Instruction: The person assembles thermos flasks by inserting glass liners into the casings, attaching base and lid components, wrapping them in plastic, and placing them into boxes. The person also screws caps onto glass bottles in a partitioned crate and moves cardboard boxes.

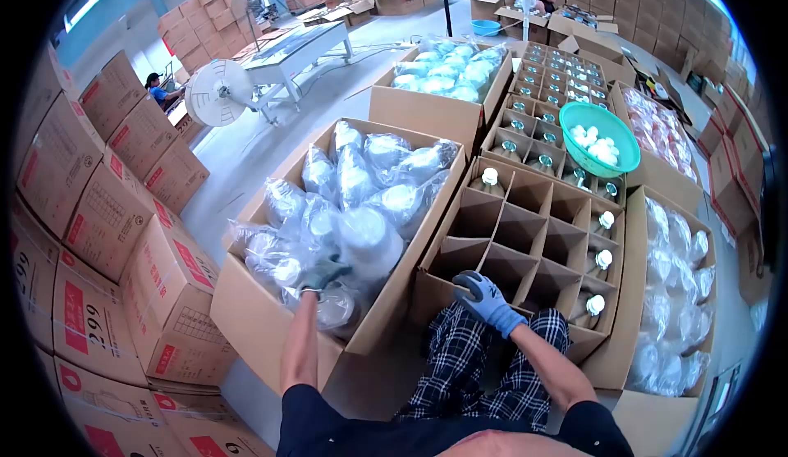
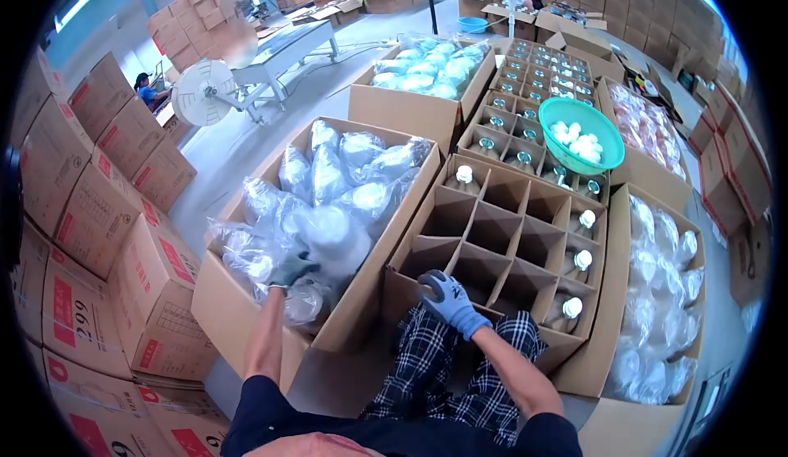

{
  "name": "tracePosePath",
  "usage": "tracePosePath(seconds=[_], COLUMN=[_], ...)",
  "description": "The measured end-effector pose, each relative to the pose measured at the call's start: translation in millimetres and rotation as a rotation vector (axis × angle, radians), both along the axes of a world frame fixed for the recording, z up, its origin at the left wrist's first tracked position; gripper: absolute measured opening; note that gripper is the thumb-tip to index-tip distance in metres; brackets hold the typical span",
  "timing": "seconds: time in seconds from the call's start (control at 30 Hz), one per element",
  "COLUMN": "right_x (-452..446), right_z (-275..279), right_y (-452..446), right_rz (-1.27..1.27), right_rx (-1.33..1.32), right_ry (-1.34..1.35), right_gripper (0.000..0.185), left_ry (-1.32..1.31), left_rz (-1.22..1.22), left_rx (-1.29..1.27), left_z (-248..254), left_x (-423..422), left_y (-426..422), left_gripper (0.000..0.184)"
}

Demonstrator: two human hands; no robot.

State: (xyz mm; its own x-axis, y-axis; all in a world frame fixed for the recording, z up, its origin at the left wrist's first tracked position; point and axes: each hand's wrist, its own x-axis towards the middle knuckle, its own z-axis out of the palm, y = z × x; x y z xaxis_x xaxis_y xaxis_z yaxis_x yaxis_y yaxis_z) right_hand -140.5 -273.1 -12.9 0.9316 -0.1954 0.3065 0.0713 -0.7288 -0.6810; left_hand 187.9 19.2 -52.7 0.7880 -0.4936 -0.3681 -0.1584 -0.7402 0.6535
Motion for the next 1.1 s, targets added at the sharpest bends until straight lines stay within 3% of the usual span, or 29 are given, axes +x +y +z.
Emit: tracePosePath(seconds=[0.1,0.2,0.27,0.3,0.37,0.4,0.47,0.5,0.57,0.6,0.63,0.67,0.7,0.73,0.8,0.87,0.93,0.97,1.0,1.03,1.07,1.1], right_x=[-3,3,6,10,21,25,1,-31,-67,-82,-100,-118,-125,-128,-131,-139,-175,-192,-216,-243,-265,-274], right_z=[-25,-18,17,28,7,-10,32,85,88,79,69,59,46,72,129,142,108,98,83,52,34,40], right_y=[-14,-17,-18,-22,-73,-106,-141,-140,-160,-159,-151,-144,-131,-106,-69,-56,-43,-26,-6,-2,17,14], right_rz=[0.021,-0.003,-0.046,-0.07,-0.047,-0.019,0.023,0.002,-0.133,-0.448,-0.316,-0.195,-0.11,-0.144,-0.203,-0.252,-0.353,-0.323,-0.355,-0.315,-0.376,-0.251], right_rx=[0.16,0.3,0.632,0.87,0.993,1.019,1.154,1.344,1.421,1.172,0.958,0.751,0.918,0.843,0.679,0.371,0.194,0.266,0.689,0.335,0.733,0.729], right_ry=[0.05,0.034,0.047,0.049,-0.019,-0.053,-0.159,-0.226,-0.293,-0.303,-0.289,-0.305,-0.293,-0.197,-0.138,-0.289,-0.221,-0.287,-0.248,-0.086,0.08,0.018], right_gripper=[0.03,0.037,0.045,0.049,0.059,0.065,0.068,0.068,0.064,0.061,0.059,0.06,0.063,0.066,0.072,0.08,0.08,0.071,0.061,0.056,0.055,0.053], left_ry=[0.154,0.062,-0.065,-0.041,0.137,0.021,-0.193,-0.291,-0.408,-0.442,-0.416,-0.108,-0.167,0.094,0.446,0.032,-0.086,0.198,0.455,0.721,0.814,0.91], left_rz=[0.198,0.472,0.383,0.34,0.321,0.145,-0.201,-0.369,-0.664,-0.798,-0.901,-0.597,-0.478,-0.313,0.022,-0.384,-0.508,-0.479,-0.413,-0.323,-0.287,-0.248], left_rx=[-0.724,-1.207,-1.342,-1.401,-1.55,-1.454,-1.247,-1.134,-0.88,-0.746,-0.59,-0.539,-0.535,-0.806,-1.017,-0.929,-0.714,-0.646,-0.554,-0.342,-0.283,-0.223], left_z=[100,172,180,175,161,156,145,140,127,119,110,141,108,118,104,73,79,99,119,126,121,111], left_x=[-57,-124,-146,-158,-193,-213,-251,-269,-286,-289,-275,-279,-255,-245,-226,-214,-242,-260,-278,-278,-264,-242], left_y=[21,23,31,27,8,-6,-40,-54,-71,-79,-93,-98,-110,-124,-138,-143,-127,-117,-107,-98,-87,-75], left_gripper=[0.054,0.049,0.043,0.043,0.042,0.038,0.032,0.03,0.027,0.027,0.028,0.031,0.033,0.031,0.036,0.045,0.049,0.048,0.047,0.043,0.043,0.043])
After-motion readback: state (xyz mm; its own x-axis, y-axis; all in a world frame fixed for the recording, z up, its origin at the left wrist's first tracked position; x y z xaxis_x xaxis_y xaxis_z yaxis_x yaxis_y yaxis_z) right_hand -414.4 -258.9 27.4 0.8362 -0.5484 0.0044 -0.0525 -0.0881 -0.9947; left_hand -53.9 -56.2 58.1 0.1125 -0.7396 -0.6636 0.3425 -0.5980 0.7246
